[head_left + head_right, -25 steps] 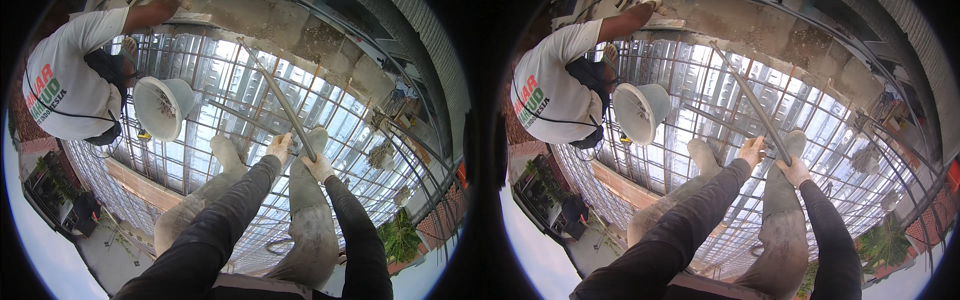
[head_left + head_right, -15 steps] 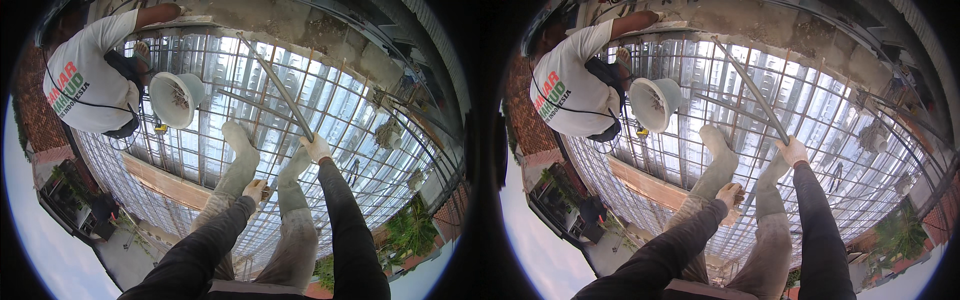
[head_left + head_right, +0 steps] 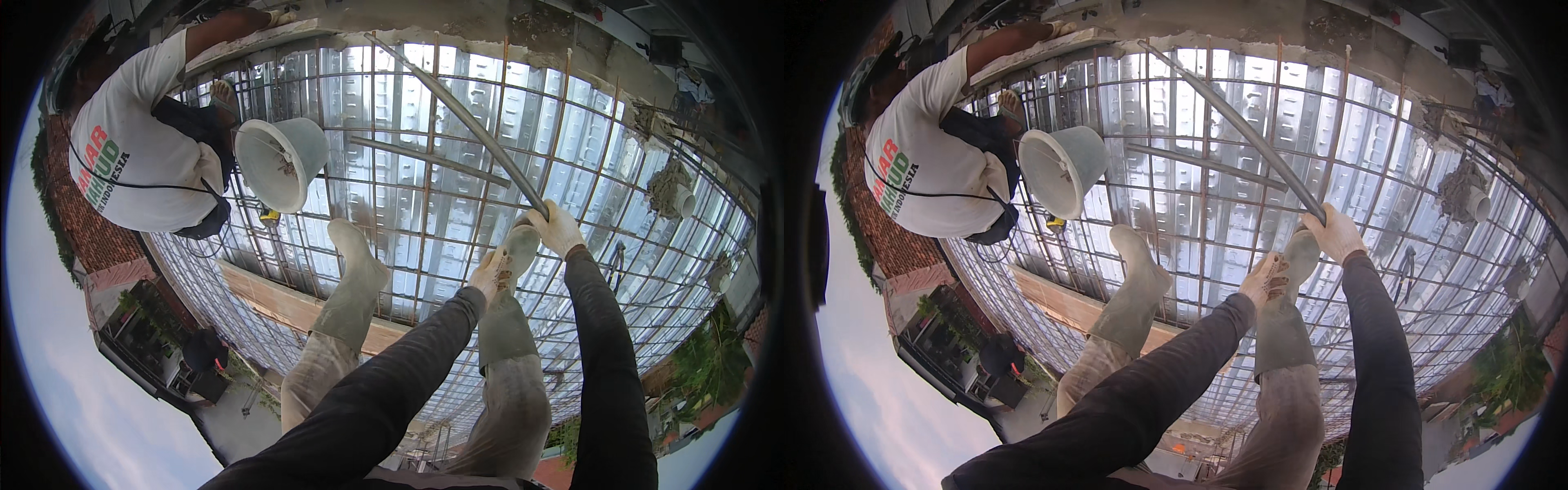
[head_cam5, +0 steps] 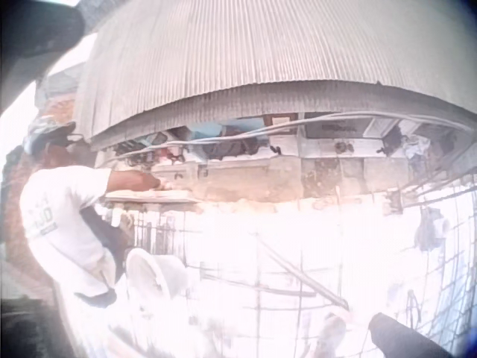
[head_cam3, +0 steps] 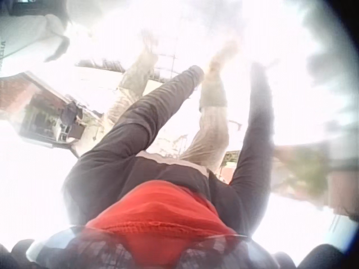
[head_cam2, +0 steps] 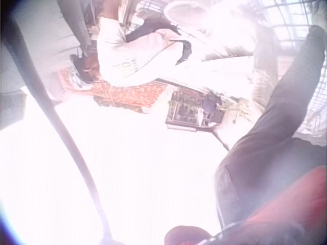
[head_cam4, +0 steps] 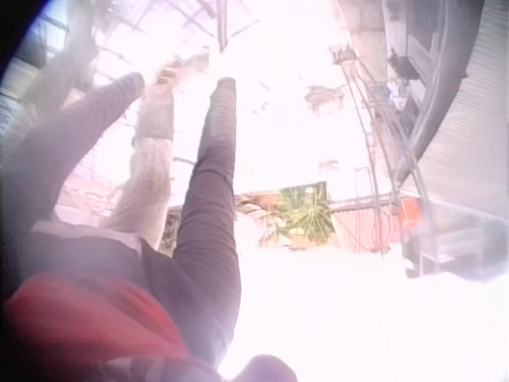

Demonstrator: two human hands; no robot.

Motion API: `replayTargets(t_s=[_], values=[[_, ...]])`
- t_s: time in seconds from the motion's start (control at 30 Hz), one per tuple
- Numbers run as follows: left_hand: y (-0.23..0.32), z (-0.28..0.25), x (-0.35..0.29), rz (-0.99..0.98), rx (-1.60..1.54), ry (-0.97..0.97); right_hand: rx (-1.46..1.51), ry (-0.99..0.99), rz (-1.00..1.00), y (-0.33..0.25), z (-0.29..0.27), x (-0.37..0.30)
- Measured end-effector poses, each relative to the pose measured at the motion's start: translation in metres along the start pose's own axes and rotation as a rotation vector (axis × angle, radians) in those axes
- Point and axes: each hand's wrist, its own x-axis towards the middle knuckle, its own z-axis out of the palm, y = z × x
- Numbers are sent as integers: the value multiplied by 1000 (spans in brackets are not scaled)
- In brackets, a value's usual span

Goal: The person positions a white plastic pipe through a roof mesh and secures it into a beam using a metal rod while a co-worker applies cement around the base to seal it.

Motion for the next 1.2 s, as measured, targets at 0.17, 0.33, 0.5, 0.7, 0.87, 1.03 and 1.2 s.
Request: replayTargets(t_s=[0.17,0.33,0.5,0.7,0.87,1.03,1.2], values=[[35,36,96,72,-464,-161,39,168,-17,10,45,-5],[57,39,124,10,-725,-336,16,227,61,-10,75,-8],[54,21,135,94,-703,-593,89,343,-40,-11,108,-4],[32,-61,133,5,-437,-92,288,313,64,-43,210,-15],[33,-149,128,11,-213,87,487,322,131,-91,297,-18],[46,-247,129,43,-84,193,681,269,97,-159,354,-10],[81,-287,95,141,650,343,807,228,147,-188,403,-3]])
